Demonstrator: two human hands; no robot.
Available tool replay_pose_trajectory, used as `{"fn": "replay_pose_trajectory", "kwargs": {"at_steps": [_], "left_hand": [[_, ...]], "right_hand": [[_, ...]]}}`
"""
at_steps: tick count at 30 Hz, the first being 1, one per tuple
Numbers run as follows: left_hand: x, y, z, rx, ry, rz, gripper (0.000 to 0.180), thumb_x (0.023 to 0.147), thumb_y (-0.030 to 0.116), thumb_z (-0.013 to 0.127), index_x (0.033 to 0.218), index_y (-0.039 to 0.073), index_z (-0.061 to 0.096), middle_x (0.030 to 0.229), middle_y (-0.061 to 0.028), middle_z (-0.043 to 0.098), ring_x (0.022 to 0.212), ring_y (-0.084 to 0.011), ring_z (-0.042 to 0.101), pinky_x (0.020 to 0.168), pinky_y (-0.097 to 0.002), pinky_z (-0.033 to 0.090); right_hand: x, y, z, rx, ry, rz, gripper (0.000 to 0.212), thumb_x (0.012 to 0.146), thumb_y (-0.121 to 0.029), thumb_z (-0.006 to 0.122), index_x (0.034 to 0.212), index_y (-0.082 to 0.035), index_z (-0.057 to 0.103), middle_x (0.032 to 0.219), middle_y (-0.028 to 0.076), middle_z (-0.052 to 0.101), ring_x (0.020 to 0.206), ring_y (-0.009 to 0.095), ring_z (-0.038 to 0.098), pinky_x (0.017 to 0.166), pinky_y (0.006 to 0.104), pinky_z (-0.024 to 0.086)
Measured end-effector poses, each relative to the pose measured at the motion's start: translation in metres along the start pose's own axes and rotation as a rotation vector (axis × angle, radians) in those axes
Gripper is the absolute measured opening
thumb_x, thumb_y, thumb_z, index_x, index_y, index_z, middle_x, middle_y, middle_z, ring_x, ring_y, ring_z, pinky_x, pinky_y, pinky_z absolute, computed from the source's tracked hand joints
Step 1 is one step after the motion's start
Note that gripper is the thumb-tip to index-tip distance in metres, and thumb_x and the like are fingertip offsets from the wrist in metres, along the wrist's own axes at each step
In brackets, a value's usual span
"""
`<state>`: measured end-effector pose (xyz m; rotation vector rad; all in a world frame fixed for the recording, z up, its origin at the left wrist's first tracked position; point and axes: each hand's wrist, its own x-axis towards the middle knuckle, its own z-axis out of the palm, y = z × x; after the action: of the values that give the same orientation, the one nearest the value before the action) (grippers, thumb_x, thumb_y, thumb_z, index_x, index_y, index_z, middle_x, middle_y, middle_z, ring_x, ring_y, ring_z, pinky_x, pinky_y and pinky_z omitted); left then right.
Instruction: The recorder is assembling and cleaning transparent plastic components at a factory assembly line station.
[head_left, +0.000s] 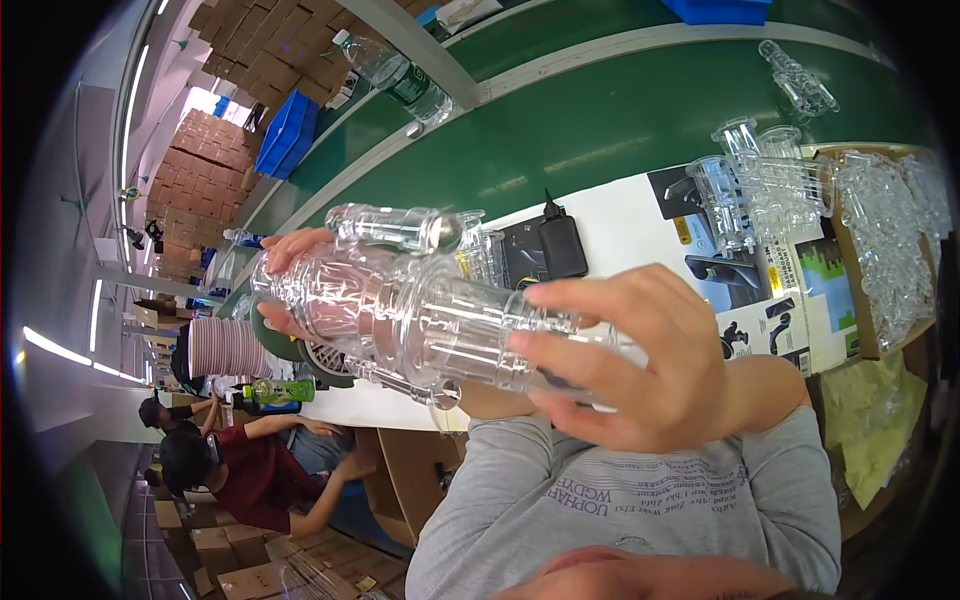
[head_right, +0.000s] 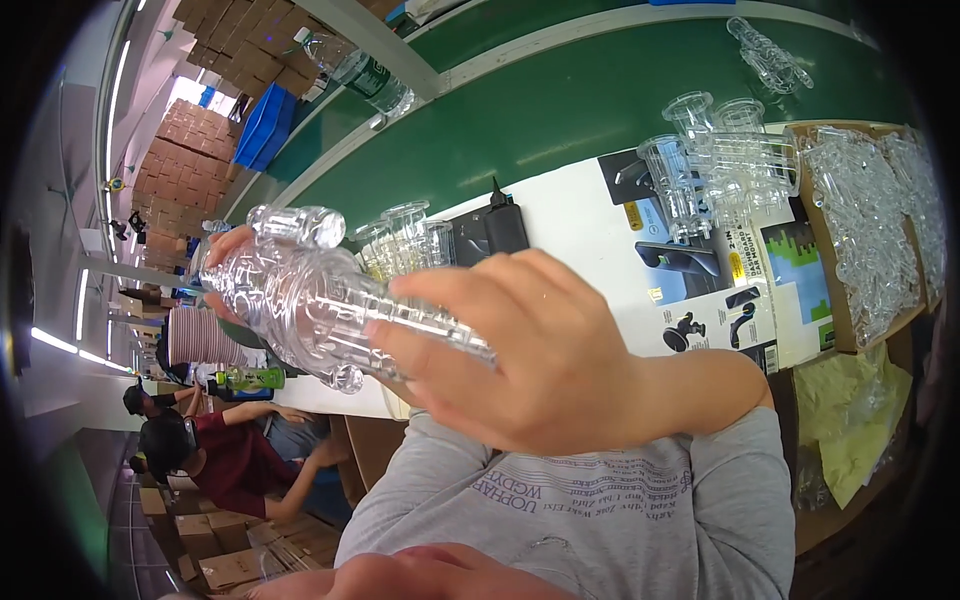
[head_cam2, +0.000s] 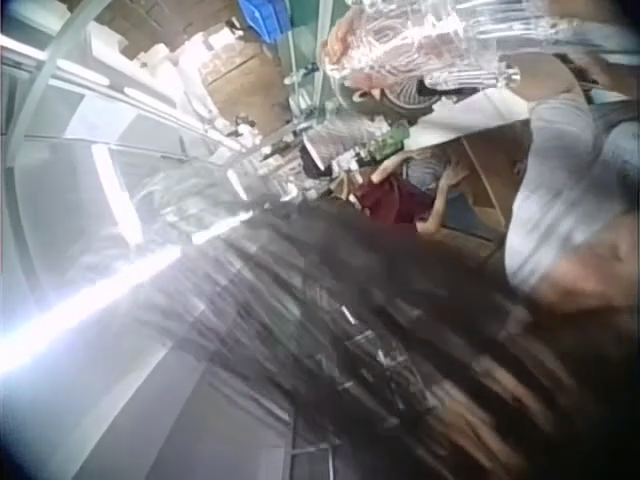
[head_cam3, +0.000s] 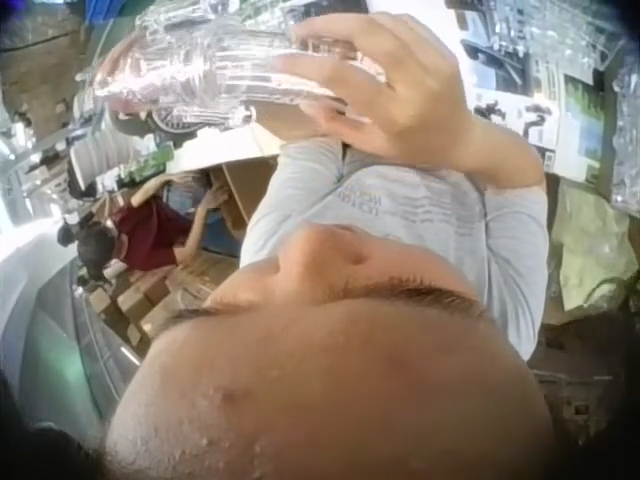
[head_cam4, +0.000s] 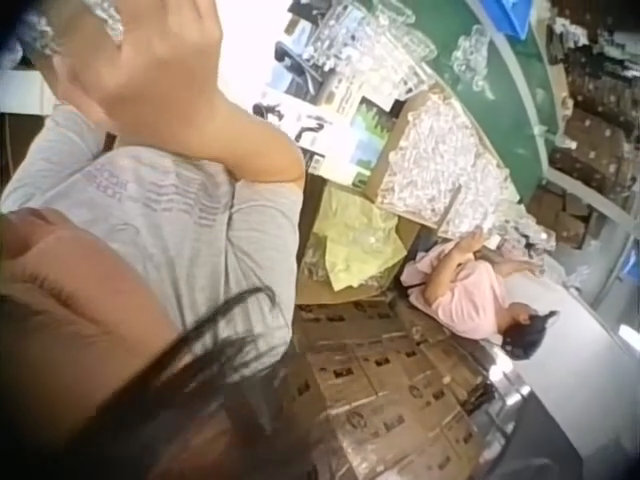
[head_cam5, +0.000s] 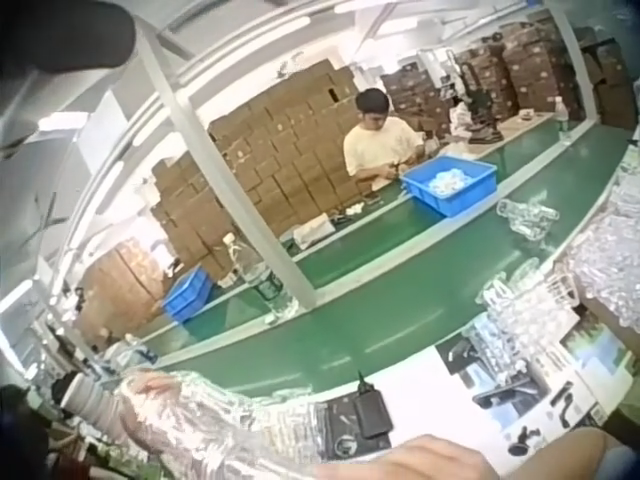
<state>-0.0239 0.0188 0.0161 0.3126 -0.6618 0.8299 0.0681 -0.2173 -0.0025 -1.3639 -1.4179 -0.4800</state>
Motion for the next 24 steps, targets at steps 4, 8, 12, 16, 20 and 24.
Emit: {"fn": "replay_pose_trajectory", "kwargs": {"at_steps": [4,8,12,16,20,24], "left_hand": [[-0.004,-0.002,-0.001,0.151,0.156,0.017,0.038,0.084,0.028,0.058,0.110,0.003,0.048,0.099,-0.0079,0.054,0.100,-0.0217,0.051,0.089,-0.0397,0.045],[-0.005,-0.002,-0.003,0.382,0.227,-0.030,0.032,0.087,0.033,0.054,0.100,0.004,0.055,0.098,-0.0094,0.058,0.099,-0.0251,0.055,0.080,-0.0440,0.051],[-0.005,-0.009,0.001,0.633,0.264,0.029,0.038,0.081,0.036,0.058,0.103,0.006,0.052,0.096,-0.0087,0.055,0.094,-0.0235,0.057,0.079,-0.0390,0.052],[-0.004,-0.009,0.000,0.649,0.231,-0.026,0.037,0.086,0.039,0.051,0.101,0.005,0.054,0.097,-0.0102,0.057,0.096,-0.0262,0.057,0.080,-0.0427,0.051],[-0.002,-0.014,0.001,0.590,0.283,-0.036,0.036,0.089,0.039,0.049,0.095,0.004,0.057,0.095,-0.0096,0.059,0.097,-0.0270,0.057,0.081,-0.0445,0.051],[-0.002,-0.014,0.001,0.607,0.300,-0.038,0.036,0.088,0.039,0.050,0.094,0.005,0.058,0.094,-0.0093,0.060,0.095,-0.0267,0.058,0.079,-0.0431,0.051]], "right_hand": [[0.007,0.015,-0.011,0.145,-0.095,0.143,0.046,0.057,-0.010,0.074,0.102,-0.007,0.062,0.103,0.013,0.058,0.070,0.020,0.058,0.059,0.0277,0.046],[0.010,0.028,-0.013,0.285,-0.138,0.247,0.045,0.062,-0.008,0.073,0.105,-0.005,0.059,0.103,0.013,0.057,0.084,0.022,0.059,0.066,0.0271,0.047],[0.012,0.031,-0.019,0.353,-0.180,0.347,0.046,0.063,-0.008,0.073,0.106,-0.005,0.058,0.105,0.011,0.058,0.091,0.019,0.056,0.068,0.0263,0.046],[0.014,0.033,-0.022,0.351,-0.206,0.396,0.044,0.064,-0.008,0.072,0.106,-0.005,0.058,0.104,0.010,0.059,0.092,0.019,0.056,0.069,0.0264,0.046],[0.012,0.037,-0.019,0.388,-0.158,0.390,0.043,0.064,-0.008,0.072,0.105,-0.005,0.059,0.103,0.010,0.059,0.091,0.019,0.055,0.069,0.0264,0.045],[0.012,0.040,-0.017,0.378,-0.140,0.373,0.042,0.064,-0.009,0.071,0.104,-0.005,0.059,0.102,0.009,0.059,0.090,0.019,0.055,0.070,0.0265,0.044]]}}
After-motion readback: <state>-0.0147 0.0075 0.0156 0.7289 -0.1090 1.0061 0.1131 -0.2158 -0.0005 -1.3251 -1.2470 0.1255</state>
